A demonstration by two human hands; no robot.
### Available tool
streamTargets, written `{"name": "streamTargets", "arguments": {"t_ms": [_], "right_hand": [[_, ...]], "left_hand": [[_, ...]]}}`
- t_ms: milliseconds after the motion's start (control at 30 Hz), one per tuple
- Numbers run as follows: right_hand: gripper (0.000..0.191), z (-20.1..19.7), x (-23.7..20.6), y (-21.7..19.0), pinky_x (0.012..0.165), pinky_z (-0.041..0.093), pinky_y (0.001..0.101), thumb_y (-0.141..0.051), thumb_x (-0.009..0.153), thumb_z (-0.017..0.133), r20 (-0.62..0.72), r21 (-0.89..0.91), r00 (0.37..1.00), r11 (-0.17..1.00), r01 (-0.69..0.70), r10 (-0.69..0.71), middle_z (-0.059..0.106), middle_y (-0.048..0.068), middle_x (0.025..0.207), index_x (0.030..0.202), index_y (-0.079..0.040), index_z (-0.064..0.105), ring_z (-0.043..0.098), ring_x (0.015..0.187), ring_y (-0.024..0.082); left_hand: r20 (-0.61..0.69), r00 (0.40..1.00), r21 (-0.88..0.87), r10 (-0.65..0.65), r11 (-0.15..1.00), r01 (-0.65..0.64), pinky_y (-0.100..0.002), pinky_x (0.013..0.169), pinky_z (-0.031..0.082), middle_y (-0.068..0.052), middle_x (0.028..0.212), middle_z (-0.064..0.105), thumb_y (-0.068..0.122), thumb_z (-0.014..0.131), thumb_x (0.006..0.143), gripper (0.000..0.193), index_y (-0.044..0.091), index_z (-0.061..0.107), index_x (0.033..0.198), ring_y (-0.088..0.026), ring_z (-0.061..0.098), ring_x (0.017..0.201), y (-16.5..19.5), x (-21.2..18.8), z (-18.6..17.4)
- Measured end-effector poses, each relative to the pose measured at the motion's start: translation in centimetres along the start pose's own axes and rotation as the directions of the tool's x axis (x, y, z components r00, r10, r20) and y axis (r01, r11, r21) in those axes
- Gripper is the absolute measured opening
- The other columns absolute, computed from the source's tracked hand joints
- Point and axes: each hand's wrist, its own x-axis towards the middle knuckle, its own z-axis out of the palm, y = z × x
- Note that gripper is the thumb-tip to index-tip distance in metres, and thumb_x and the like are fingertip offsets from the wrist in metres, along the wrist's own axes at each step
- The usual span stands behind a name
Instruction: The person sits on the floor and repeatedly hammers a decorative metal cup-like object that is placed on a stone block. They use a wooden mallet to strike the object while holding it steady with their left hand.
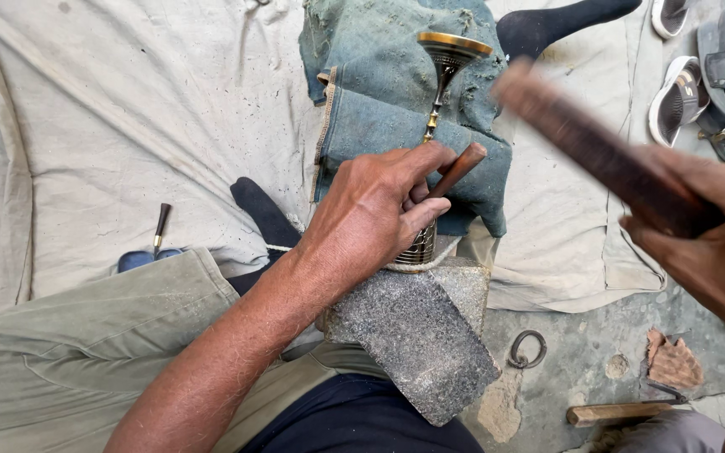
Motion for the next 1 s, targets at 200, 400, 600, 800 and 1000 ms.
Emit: {"name": "streamTargets", "arguments": {"t_ms": [200, 400, 600, 800, 1000], "right_hand": [[0.043, 0.7, -0.5, 1.1, 0.057, 0.059, 0.0331, -0.008, 0.079, 0.085, 0.075, -0.02, 0.997, 0.999, -0.032, 0.033, 0.072, 0.01, 0.085, 0.121, -0.004, 0.073, 0.068, 0.063, 0.017], [0.029, 1.5, -1.8, -2.0, 0.036, 0.048, 0.0357, -0.007, 0.09, 0.083, 0.049, 0.257, 0.955, 0.921, -0.294, 0.292, 0.063, 0.014, 0.068, 0.114, -0.001, 0.068, 0.06, 0.046, 0.021], [0.021, 0.9, -1.5, -1.8, 0.05, 0.047, 0.0331, -0.003, 0.096, 0.079, -0.044, 0.355, 0.981, 0.92, -0.163, 0.191, 0.063, 0.011, 0.075, 0.107, 0.004, 0.063, 0.061, 0.057, 0.017], [0.045, 0.4, -2.2, -3.4, 0.075, 0.057, 0.0329, 0.002, 0.083, 0.082, -0.145, 0.112, 0.989, 0.994, 0.013, 0.003, 0.067, 0.012, 0.092, 0.125, 0.003, 0.065, 0.067, 0.079, 0.018], [0.034, -0.3, -2.0, -4.0, 0.061, 0.056, 0.0304, 0.0, 0.091, 0.082, -0.031, 0.145, 0.99, 0.98, -0.133, 0.139, 0.061, 0.009, 0.075, 0.122, -0.001, 0.067, 0.064, 0.061, 0.017]], "left_hand": [[0.051, 0.996, 0.022, -0.073, 0.997, 0.072, -0.038, 0.064, 0.056, -0.005, 0.083, 0.071, 0.018, 0.085, 0.088, 0.036, 0.011, 0.065, 0.119, -0.017, 0.07, 0.07, 0.4, 0.4, -0.4], [-0.06, 0.995, -0.053, 0.074, 0.996, -0.077, -0.037, 0.068, 0.058, -0.008, 0.099, 0.073, 0.015, 0.081, 0.092, 0.043, 0.009, 0.061, 0.129, -0.02, 0.073, 0.079, 0.7, -1.1, -0.5], [-0.09, 0.992, 0.034, 0.092, 0.995, -0.089, -0.035, 0.072, 0.063, -0.009, 0.105, 0.073, 0.017, 0.079, 0.092, 0.048, 0.011, 0.059, 0.136, -0.019, 0.075, 0.086, 0.1, -1.4, 0.4], [-0.072, 0.995, 0.075, 0.065, 0.995, -0.06, -0.033, 0.071, 0.064, -0.006, 0.101, 0.073, 0.02, 0.078, 0.093, 0.049, 0.015, 0.059, 0.138, -0.017, 0.075, 0.085, -0.5, -1.5, 0.9], [-0.073, 0.992, 0.06, 0.105, 0.993, -0.101, -0.032, 0.072, 0.063, -0.004, 0.097, 0.073, 0.019, 0.079, 0.093, 0.051, 0.016, 0.059, 0.139, -0.016, 0.073, 0.084, -0.6, -1.3, 0.8]]}}
